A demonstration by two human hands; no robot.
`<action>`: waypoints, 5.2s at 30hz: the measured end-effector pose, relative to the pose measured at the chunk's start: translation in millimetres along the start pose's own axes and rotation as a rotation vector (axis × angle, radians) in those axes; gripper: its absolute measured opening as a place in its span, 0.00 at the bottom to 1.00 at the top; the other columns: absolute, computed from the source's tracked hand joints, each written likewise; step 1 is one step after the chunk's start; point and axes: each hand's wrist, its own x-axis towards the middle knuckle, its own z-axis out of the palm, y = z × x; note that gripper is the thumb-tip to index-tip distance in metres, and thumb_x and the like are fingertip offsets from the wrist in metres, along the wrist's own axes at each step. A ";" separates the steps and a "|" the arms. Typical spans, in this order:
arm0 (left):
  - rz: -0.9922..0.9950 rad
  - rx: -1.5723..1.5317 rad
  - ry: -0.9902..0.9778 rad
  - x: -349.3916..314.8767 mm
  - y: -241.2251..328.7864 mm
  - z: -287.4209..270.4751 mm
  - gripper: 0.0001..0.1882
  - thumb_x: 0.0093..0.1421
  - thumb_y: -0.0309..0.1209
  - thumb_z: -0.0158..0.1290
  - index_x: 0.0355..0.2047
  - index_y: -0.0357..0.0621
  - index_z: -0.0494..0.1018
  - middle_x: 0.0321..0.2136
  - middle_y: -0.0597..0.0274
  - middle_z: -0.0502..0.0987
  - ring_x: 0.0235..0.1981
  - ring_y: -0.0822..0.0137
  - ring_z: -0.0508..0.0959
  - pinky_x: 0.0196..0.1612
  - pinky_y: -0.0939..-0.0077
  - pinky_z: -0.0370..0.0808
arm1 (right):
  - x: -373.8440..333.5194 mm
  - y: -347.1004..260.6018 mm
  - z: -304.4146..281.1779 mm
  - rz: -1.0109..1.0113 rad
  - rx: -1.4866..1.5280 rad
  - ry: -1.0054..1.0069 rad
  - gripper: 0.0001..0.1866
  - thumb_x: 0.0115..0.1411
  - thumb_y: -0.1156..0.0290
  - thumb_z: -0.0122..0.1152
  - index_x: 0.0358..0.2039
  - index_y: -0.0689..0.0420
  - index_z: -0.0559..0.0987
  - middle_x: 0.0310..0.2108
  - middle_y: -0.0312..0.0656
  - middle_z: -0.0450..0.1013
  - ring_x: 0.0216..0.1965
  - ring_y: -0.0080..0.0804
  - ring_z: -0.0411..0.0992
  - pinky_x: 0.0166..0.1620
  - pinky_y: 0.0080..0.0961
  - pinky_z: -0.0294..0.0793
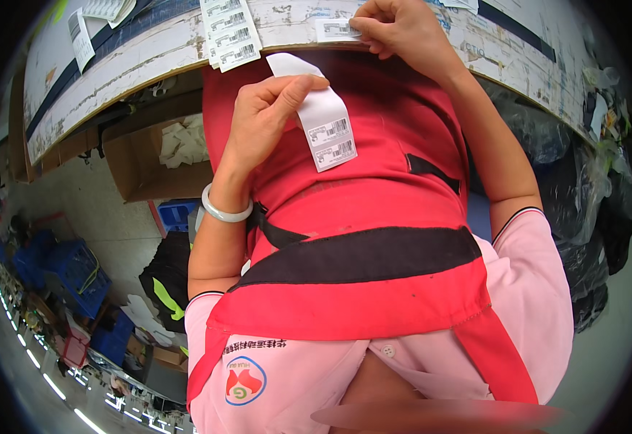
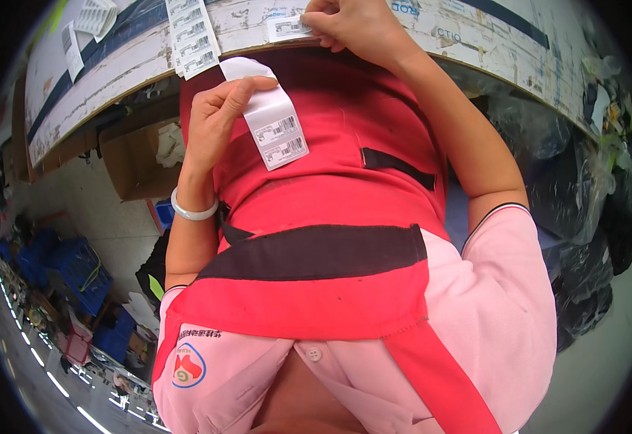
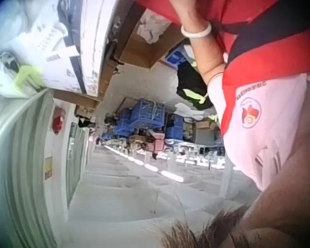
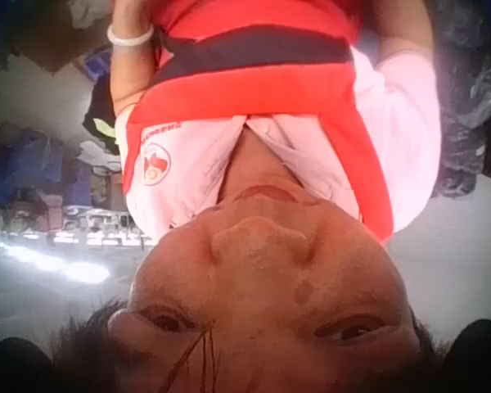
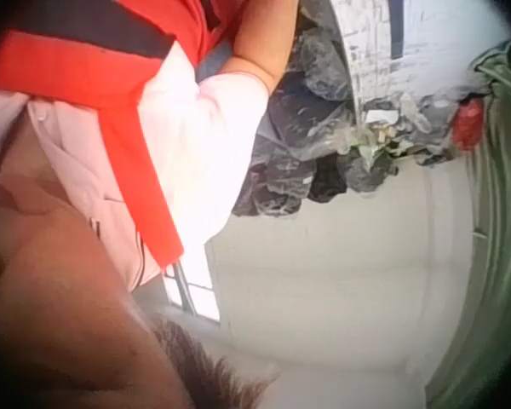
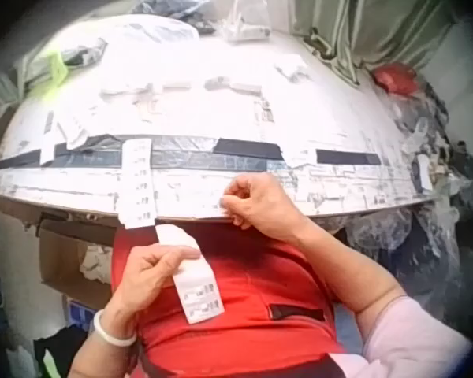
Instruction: The recorder is picking up and folding small labels or barcodes at a workstation.
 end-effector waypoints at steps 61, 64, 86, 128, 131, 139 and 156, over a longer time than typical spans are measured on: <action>0.039 -0.047 0.124 -3.1 4.1 3.1 0.21 0.67 0.43 0.51 0.33 0.36 0.82 0.21 0.69 0.77 0.22 0.82 0.69 0.25 0.86 0.64 | 6.3 24.1 -12.8 -0.027 0.251 -0.082 0.08 0.62 0.70 0.60 0.33 0.63 0.78 0.24 0.36 0.75 0.21 0.18 0.73 0.24 0.13 0.72; 0.047 -0.009 0.111 -1.8 -0.7 0.2 0.20 0.67 0.43 0.52 0.33 0.37 0.82 0.18 0.73 0.73 0.19 0.83 0.64 0.22 0.87 0.59 | 1.0 11.0 -9.5 0.037 0.143 -0.030 0.08 0.62 0.71 0.61 0.34 0.64 0.78 0.23 0.37 0.75 0.21 0.19 0.73 0.24 0.14 0.72; 0.024 0.036 0.107 0.4 0.7 4.4 0.17 0.66 0.41 0.53 0.34 0.39 0.83 0.15 0.77 0.68 0.17 0.84 0.60 0.20 0.86 0.56 | 1.2 0.3 -4.0 0.030 0.046 -0.030 0.07 0.61 0.72 0.58 0.31 0.63 0.78 0.22 0.36 0.75 0.21 0.19 0.72 0.24 0.15 0.73; 0.035 0.123 0.090 -14.0 22.5 2.3 0.09 0.58 0.24 0.59 0.39 0.37 0.81 0.26 0.73 0.78 0.27 0.84 0.72 0.29 0.88 0.69 | -51.6 10.9 47.3 -0.404 0.203 -0.048 0.07 0.61 0.72 0.62 0.35 0.63 0.80 0.29 0.33 0.75 0.30 0.16 0.69 0.35 0.16 0.69; -0.012 0.100 0.088 -14.6 19.0 3.2 0.08 0.59 0.24 0.60 0.39 0.37 0.81 0.26 0.72 0.79 0.26 0.83 0.73 0.28 0.87 0.69 | -49.3 15.8 40.4 -0.570 0.006 -0.070 0.04 0.60 0.79 0.61 0.37 0.63 0.79 0.34 0.34 0.75 0.33 0.18 0.71 0.37 0.15 0.71; 0.196 0.125 0.090 -7.3 6.5 3.5 0.22 0.69 0.44 0.47 0.39 0.37 0.81 0.25 0.66 0.79 0.25 0.80 0.73 0.27 0.83 0.70 | -11.0 26.1 -5.3 -0.133 0.093 0.038 0.10 0.63 0.67 0.61 0.39 0.61 0.80 0.26 0.32 0.75 0.26 0.14 0.71 0.28 0.11 0.73; 0.133 0.170 0.113 -7.0 7.4 5.7 0.13 0.65 0.34 0.54 0.38 0.36 0.81 0.27 0.65 0.82 0.26 0.80 0.74 0.28 0.85 0.71 | -4.5 10.0 1.1 -0.014 0.160 0.050 0.07 0.62 0.70 0.60 0.32 0.62 0.78 0.22 0.35 0.73 0.21 0.18 0.70 0.24 0.14 0.72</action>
